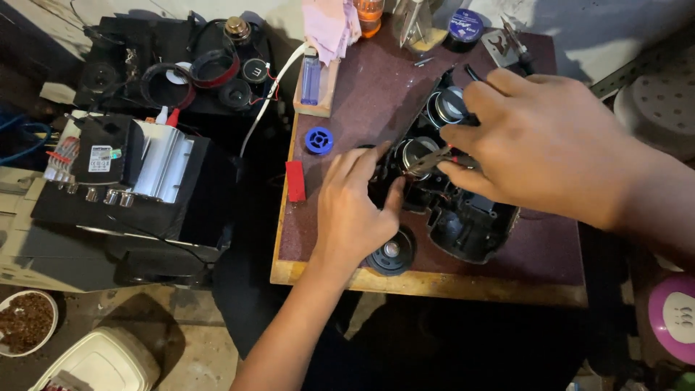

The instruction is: Disassembling a portable speaker to access and remove internal components like drivers and circuit boards.

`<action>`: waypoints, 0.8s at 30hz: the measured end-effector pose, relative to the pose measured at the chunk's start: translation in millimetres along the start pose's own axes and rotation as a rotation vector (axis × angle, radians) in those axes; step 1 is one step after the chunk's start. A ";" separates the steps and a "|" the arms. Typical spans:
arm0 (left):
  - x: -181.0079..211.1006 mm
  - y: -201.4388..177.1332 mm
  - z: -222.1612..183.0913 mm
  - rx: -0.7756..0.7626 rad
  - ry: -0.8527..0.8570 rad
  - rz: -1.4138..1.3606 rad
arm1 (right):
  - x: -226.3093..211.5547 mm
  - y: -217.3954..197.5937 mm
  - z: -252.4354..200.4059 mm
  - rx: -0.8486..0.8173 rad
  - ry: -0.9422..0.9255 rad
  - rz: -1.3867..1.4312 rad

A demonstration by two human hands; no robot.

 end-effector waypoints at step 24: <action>0.1 -1.9 -1.3 -0.028 0.003 -0.051 | -18.7 -0.9 30.2 -0.122 -0.071 -0.073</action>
Point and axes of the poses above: each hand's wrist, its own z-axis towards the middle knuckle, its own y-axis out of the palm, x = y × z, the point moved 7 cm from there along z, towards the middle knuckle, and after that the axes turned 7 degrees about z, right-handed, at the moved point
